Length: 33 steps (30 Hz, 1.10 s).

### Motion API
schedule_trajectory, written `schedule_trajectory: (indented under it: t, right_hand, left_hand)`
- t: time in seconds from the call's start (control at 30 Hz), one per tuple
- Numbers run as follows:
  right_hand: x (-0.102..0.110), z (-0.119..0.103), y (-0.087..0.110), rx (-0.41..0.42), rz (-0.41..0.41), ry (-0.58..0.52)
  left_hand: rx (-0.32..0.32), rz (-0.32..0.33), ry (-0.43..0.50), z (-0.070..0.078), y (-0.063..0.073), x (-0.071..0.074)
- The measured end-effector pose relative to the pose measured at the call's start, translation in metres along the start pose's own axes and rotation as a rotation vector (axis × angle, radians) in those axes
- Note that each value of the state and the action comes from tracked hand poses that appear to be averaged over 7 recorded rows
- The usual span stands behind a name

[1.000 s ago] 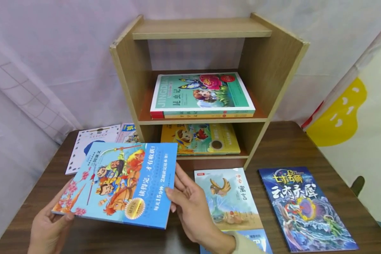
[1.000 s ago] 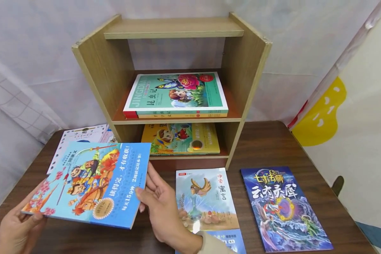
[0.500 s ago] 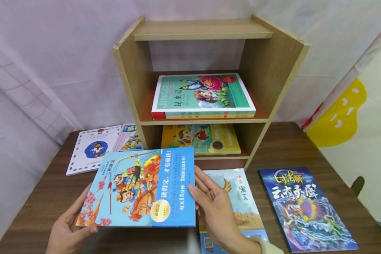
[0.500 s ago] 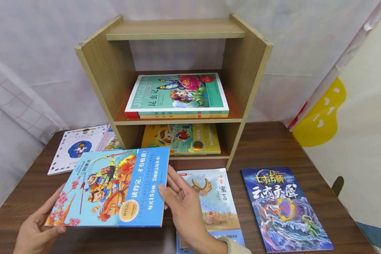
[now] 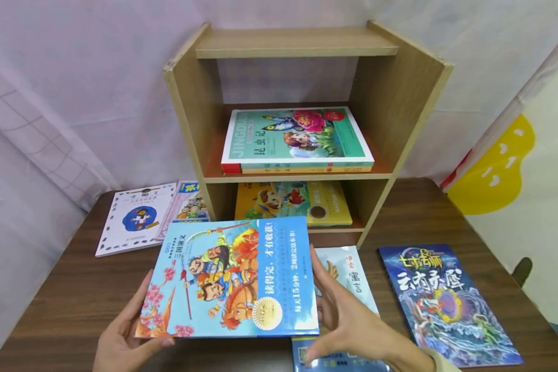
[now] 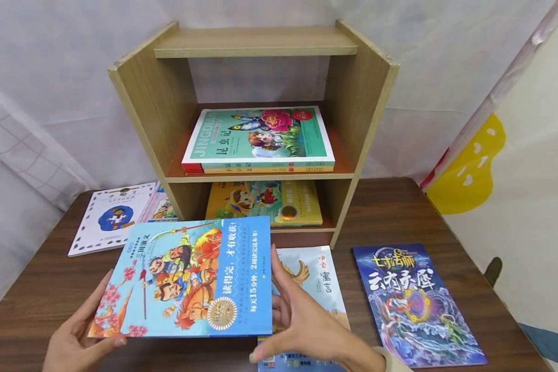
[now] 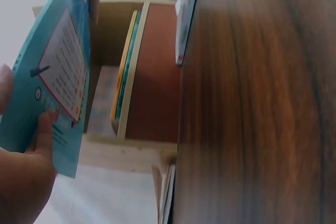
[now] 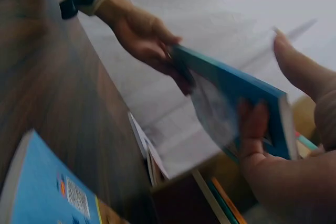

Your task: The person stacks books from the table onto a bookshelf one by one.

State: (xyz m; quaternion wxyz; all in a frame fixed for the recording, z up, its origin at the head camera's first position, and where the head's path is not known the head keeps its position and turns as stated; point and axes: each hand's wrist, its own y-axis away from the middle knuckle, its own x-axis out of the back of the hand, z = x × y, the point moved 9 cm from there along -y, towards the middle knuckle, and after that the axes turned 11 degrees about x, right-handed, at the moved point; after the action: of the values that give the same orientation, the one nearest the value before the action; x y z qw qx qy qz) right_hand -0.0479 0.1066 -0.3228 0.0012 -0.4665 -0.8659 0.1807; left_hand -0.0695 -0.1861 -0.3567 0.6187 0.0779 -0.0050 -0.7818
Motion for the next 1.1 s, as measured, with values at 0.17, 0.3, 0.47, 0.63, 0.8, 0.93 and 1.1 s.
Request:
schedule_trajectory:
  t: [0.17,0.3,0.47,0.63,0.8,0.93,1.1]
  right_hand:
    - [0.013,-0.001,0.011,-0.083,-0.024,0.15]
    - [0.025,-0.004,0.017,-0.078,0.009,0.293]
    - [0.04,0.0,0.029,-0.081,0.061,0.431]
    - [0.045,0.007,0.033,-0.001,0.055,0.343]
    - [0.056,0.009,0.036,-0.019,0.095,0.425]
    - [0.068,0.005,0.037,-0.01,0.144,0.582]
    - [0.079,0.002,0.042,-0.039,0.185,0.61]
  left_hand:
    - [-0.064,-0.04,0.004,0.001,-0.002,-0.017]
    - [-0.1,-0.05,-0.006,0.003,-0.004,-0.032]
    - [-0.109,-0.04,-0.004,0.006,-0.007,-0.047]
    - [-0.062,-0.017,-0.024,0.003,-0.015,-0.058]
    - [-0.063,-0.034,-0.015,0.0,-0.022,-0.066]
    - [-0.132,-0.079,-0.01,0.002,-0.024,-0.076]
    - [-0.156,-0.097,-0.019,0.004,-0.028,-0.086]
